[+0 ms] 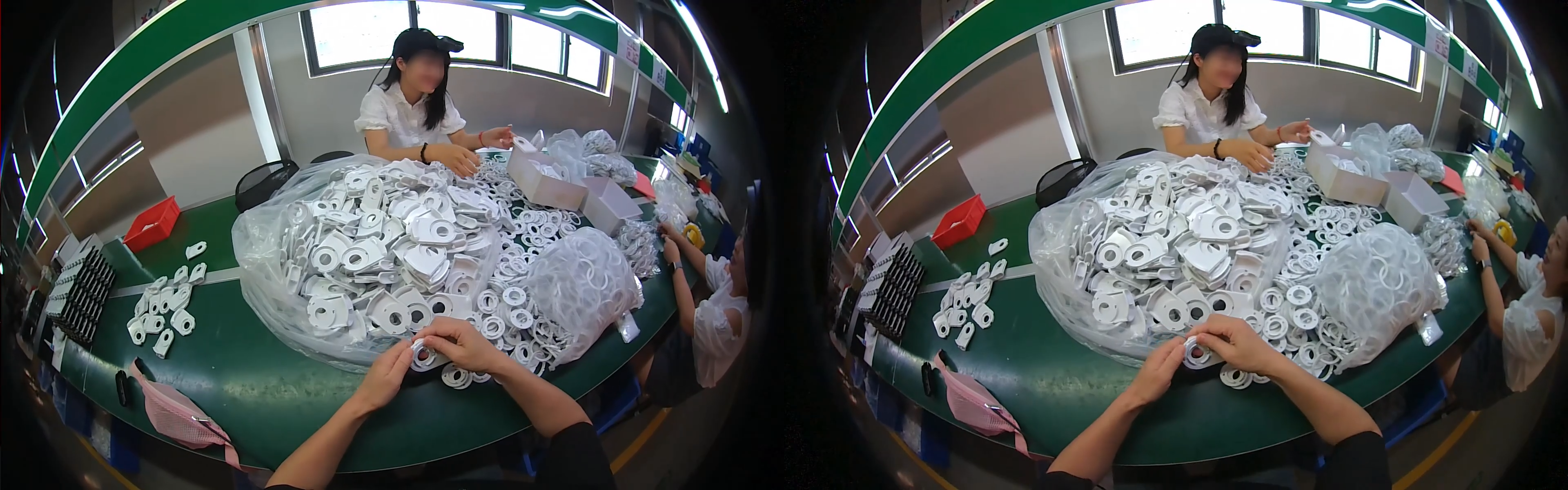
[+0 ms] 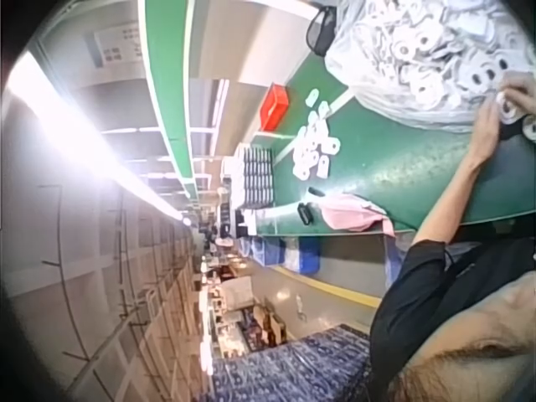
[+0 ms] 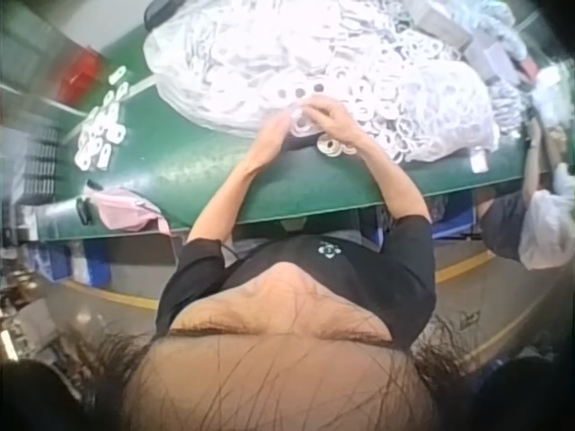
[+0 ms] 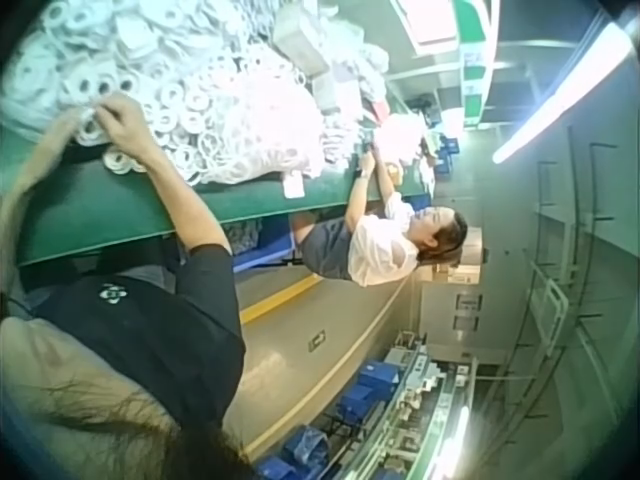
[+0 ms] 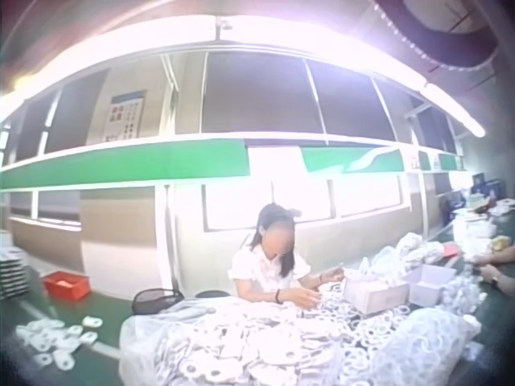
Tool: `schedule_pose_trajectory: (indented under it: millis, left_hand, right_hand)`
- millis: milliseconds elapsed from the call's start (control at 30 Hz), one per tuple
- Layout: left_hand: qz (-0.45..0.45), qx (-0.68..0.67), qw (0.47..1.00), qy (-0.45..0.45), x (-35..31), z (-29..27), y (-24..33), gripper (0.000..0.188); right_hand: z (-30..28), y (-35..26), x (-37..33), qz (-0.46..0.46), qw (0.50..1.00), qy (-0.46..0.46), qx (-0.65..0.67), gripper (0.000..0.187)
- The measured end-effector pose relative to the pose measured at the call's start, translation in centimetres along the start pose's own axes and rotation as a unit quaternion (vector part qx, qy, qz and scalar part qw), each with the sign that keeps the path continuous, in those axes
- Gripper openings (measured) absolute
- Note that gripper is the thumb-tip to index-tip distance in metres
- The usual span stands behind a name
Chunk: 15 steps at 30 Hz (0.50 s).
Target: Sorting and inspecting small circular plastic light fixture components on a factory assembly line.
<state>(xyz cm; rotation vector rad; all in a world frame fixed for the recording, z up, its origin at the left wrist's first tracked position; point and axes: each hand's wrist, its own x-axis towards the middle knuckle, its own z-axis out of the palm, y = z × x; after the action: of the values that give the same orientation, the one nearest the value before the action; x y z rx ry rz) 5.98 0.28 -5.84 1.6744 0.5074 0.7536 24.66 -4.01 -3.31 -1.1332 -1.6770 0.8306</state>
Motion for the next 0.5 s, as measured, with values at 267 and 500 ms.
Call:
schedule_pose_trajectory:
  millis: [267, 500]
  left_hand:
    - [-0.013, 0.049, 0.999, 0.011, -0.2, 0.6, 1.0, 0.027]
    - [0.039, 0.24, 0.968, 0.061, -0.4, 0.8, 0.9, 0.023]
  right_hand:
    - [-0.7, -0.4, 0.2, -0.013, 0.998, -0.051, -0.025, 0.016]
    - [-0.3, 0.0, 0.1, 0.004, 0.999, -0.042, -0.034, 0.016]
